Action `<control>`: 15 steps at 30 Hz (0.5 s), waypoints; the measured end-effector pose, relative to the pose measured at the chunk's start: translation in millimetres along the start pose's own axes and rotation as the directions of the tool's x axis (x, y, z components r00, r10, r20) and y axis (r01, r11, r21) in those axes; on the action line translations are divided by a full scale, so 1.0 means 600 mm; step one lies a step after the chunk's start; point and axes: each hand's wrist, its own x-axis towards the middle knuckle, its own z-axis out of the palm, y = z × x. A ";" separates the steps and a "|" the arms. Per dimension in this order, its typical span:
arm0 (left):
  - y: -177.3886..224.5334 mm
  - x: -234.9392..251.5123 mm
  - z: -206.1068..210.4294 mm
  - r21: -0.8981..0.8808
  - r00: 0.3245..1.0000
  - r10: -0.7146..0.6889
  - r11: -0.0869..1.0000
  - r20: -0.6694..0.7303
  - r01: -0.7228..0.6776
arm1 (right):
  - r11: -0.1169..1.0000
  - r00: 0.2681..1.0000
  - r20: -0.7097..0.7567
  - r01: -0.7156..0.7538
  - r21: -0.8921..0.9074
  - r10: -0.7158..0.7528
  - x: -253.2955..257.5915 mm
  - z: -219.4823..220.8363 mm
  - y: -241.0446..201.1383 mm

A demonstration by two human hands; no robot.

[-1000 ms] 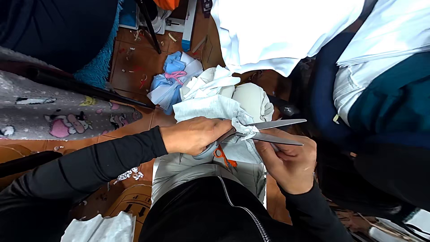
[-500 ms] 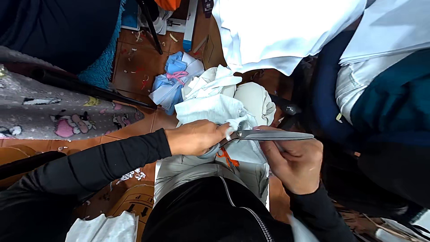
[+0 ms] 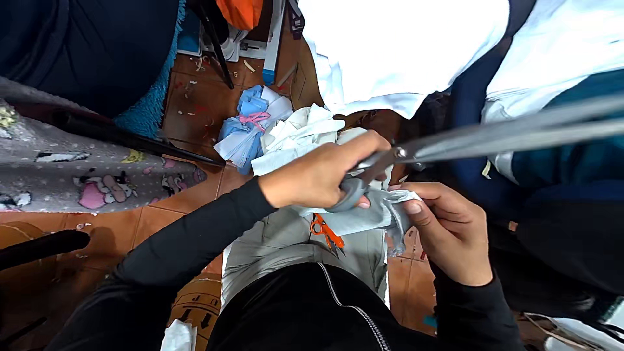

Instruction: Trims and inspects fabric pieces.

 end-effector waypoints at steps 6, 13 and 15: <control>-0.024 0.026 -0.026 0.131 0.987 -0.140 0.983 0.082 0.129 | 0.973 0.958 -0.194 -0.185 0.137 0.210 -0.010 -0.018 0.019; -0.012 0.016 -0.041 0.051 0.977 -0.194 0.980 0.089 0.190 | 0.787 0.841 -0.107 -0.443 0.429 0.531 -0.019 0.008 0.062; -0.010 0.012 -0.039 0.074 0.975 -0.210 0.976 0.068 0.205 | 0.799 0.860 -0.106 -0.409 0.441 0.499 -0.019 0.007 0.060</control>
